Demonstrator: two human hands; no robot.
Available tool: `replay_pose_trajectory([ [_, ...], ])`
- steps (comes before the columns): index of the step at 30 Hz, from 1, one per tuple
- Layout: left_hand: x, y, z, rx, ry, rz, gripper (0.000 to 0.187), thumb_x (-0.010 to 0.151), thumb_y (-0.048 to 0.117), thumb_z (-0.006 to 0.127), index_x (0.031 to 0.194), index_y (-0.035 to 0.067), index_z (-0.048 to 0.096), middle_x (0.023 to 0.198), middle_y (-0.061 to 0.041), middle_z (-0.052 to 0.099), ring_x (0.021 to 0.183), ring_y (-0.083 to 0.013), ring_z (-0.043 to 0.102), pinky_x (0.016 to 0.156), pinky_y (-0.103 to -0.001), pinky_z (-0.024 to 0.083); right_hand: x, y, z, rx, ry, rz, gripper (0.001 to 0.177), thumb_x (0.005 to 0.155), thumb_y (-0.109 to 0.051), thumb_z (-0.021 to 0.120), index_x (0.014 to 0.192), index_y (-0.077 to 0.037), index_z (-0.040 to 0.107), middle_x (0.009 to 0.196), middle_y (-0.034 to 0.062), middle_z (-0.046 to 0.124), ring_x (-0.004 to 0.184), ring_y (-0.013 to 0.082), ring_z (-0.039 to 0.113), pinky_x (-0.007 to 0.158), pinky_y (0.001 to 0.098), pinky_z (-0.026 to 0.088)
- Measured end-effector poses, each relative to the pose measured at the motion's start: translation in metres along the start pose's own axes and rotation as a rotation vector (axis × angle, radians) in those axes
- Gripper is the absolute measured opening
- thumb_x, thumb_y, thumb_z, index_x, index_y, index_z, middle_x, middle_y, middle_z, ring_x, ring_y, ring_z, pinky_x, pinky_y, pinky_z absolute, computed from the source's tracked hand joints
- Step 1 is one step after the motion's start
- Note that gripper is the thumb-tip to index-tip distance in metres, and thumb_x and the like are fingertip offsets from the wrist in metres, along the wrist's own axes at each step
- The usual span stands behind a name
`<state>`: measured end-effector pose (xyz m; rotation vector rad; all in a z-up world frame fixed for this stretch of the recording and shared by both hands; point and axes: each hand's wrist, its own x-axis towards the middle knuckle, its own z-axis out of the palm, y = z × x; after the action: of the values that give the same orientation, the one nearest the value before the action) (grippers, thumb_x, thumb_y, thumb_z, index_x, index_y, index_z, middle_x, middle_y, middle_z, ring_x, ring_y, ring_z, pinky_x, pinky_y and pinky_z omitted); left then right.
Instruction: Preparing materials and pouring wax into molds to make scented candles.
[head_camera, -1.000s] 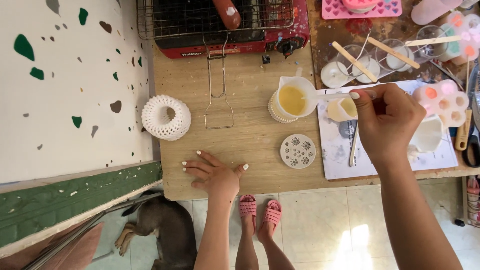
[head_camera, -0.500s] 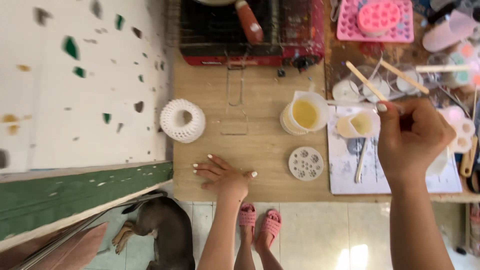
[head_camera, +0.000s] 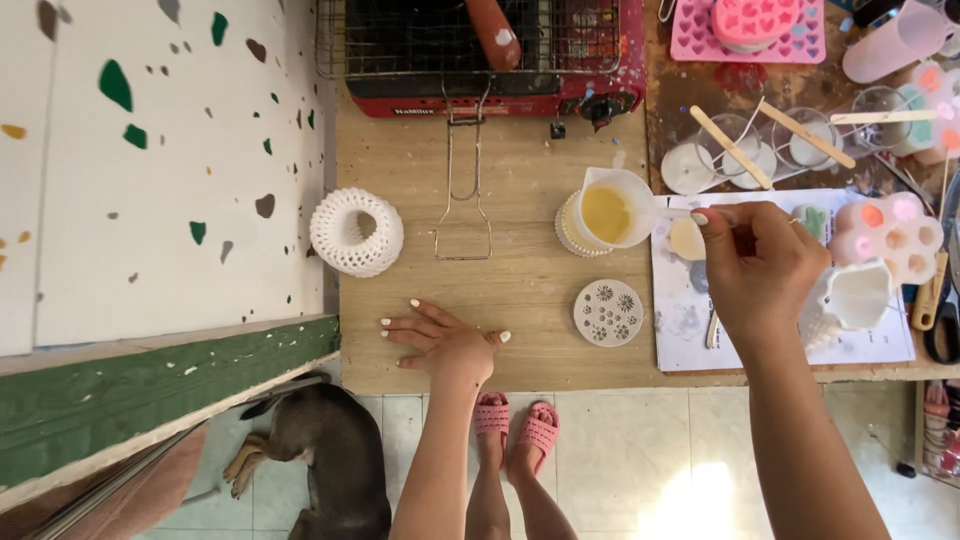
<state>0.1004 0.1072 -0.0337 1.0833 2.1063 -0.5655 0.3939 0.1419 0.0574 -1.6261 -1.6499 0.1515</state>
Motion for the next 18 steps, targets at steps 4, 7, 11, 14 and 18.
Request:
replay_pose_trajectory([
  [4, 0.0015, 0.0011, -0.0018, 0.040, -0.025, 0.016, 0.148, 0.081, 0.077, 0.069, 0.150, -0.018, -0.021, 0.148, -0.059, -0.016, 0.142, -0.0728, -0.013, 0.111, -0.079, 0.022, 0.0000, -0.0008, 0.0006, -0.010, -0.023, -0.009, 0.026, 0.109, -0.013, 0.086, 0.095, 0.002, 0.071, 0.079, 0.0083, 0.070, 0.068, 0.0114, 0.066, 0.064, 0.0232, 0.050],
  [7, 0.0016, 0.0015, -0.0035, 0.064, -0.044, 0.022, 0.147, 0.083, 0.078, 0.065, 0.149, -0.020, -0.021, 0.146, -0.060, -0.016, 0.141, -0.0742, -0.012, 0.110, -0.079, 0.023, -0.0006, -0.0012, 0.0016, 0.002, -0.030, 0.003, 0.023, 0.107, -0.014, 0.084, 0.097, 0.002, 0.071, 0.081, 0.0084, 0.071, 0.069, 0.0113, 0.067, 0.065, 0.0226, 0.050],
  [11, 0.0020, 0.0043, -0.0051, 0.073, -0.060, 0.002, 0.148, 0.083, 0.078, 0.065, 0.149, -0.021, -0.022, 0.146, -0.061, -0.016, 0.140, -0.0744, -0.012, 0.110, -0.078, 0.023, -0.0022, 0.0005, 0.0014, 0.046, -0.038, 0.028, 0.020, 0.109, -0.011, 0.084, 0.101, 0.003, 0.072, 0.085, 0.0083, 0.072, 0.073, 0.0102, 0.068, 0.068, 0.0215, 0.052],
  [14, 0.0058, 0.0034, -0.0033, 0.074, -0.064, 0.017, 0.148, 0.083, 0.078, 0.066, 0.148, -0.022, -0.022, 0.145, -0.062, -0.016, 0.139, -0.0764, -0.012, 0.109, -0.080, 0.023, -0.0027, 0.0008, 0.0017, 0.054, -0.041, 0.041, 0.020, 0.109, -0.011, 0.084, 0.101, 0.003, 0.072, 0.086, 0.0084, 0.072, 0.073, 0.0098, 0.068, 0.068, 0.0214, 0.053],
  [18, 0.0075, 0.0026, 0.0032, 0.081, -0.027, -0.005, 0.149, 0.081, 0.079, 0.067, 0.149, -0.019, -0.022, 0.147, -0.059, -0.017, 0.142, -0.0726, -0.012, 0.111, -0.078, 0.024, -0.0048, 0.0006, -0.0002, 0.074, -0.036, 0.036, 0.019, 0.109, -0.009, 0.084, 0.103, 0.005, 0.072, 0.088, 0.0082, 0.073, 0.074, 0.0095, 0.067, 0.069, 0.0212, 0.052],
])
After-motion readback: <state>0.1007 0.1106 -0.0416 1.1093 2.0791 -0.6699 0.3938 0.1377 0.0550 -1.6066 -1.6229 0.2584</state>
